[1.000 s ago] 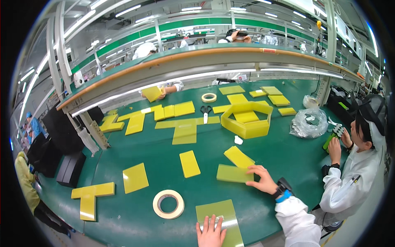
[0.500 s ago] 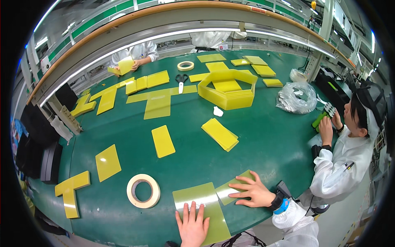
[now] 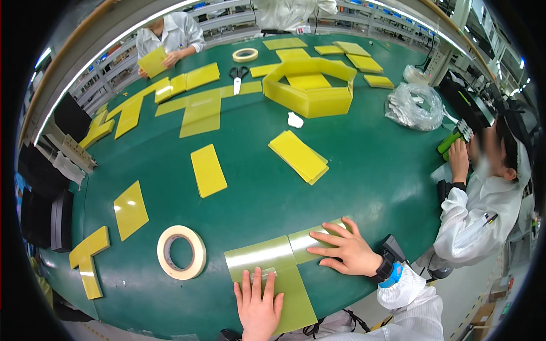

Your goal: Taping yellow components together on a green assembly line surface

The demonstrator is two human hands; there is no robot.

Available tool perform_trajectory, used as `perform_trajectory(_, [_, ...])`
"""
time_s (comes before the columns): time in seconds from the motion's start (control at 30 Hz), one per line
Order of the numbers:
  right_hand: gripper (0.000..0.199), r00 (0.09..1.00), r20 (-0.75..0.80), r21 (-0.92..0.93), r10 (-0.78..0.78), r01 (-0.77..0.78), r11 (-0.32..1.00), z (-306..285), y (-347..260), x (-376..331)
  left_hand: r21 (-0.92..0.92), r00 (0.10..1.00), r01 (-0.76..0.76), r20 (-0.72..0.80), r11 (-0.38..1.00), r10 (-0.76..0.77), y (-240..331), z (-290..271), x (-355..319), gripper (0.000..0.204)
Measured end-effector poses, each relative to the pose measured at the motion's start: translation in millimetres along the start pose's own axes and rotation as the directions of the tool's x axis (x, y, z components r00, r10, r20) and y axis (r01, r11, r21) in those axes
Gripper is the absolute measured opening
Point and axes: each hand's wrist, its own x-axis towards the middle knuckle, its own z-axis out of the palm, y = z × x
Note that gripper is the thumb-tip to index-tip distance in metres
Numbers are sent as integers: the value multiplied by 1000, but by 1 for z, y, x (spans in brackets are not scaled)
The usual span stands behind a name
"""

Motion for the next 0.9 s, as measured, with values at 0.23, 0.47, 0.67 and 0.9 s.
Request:
perform_trajectory(0.23, [31, 999, 42, 12, 8, -8, 1000, -1, 2, 6, -116, 999, 31, 16, 993, -29, 7, -14, 5, 49])
perform_trajectory(0.47, [29, 1000, 19, 38, -1, 0, 999, 2, 4, 4, -115, 999, 30, 36, 993, -26, 8, -14, 3, 49])
perform_trajectory(0.67, [31, 999, -31, -4, -25, 25, 1000, 3, 3, 7, -118, 999, 34, 30, 992, -31, 8, -14, 5, 49])
perform_trajectory(0.9, [32, 1000, -21, -11, -15, 14, 1000, 2, -1, 8, -129, 998, 46, 43, 991, -41, 8, -16, 7, 49])
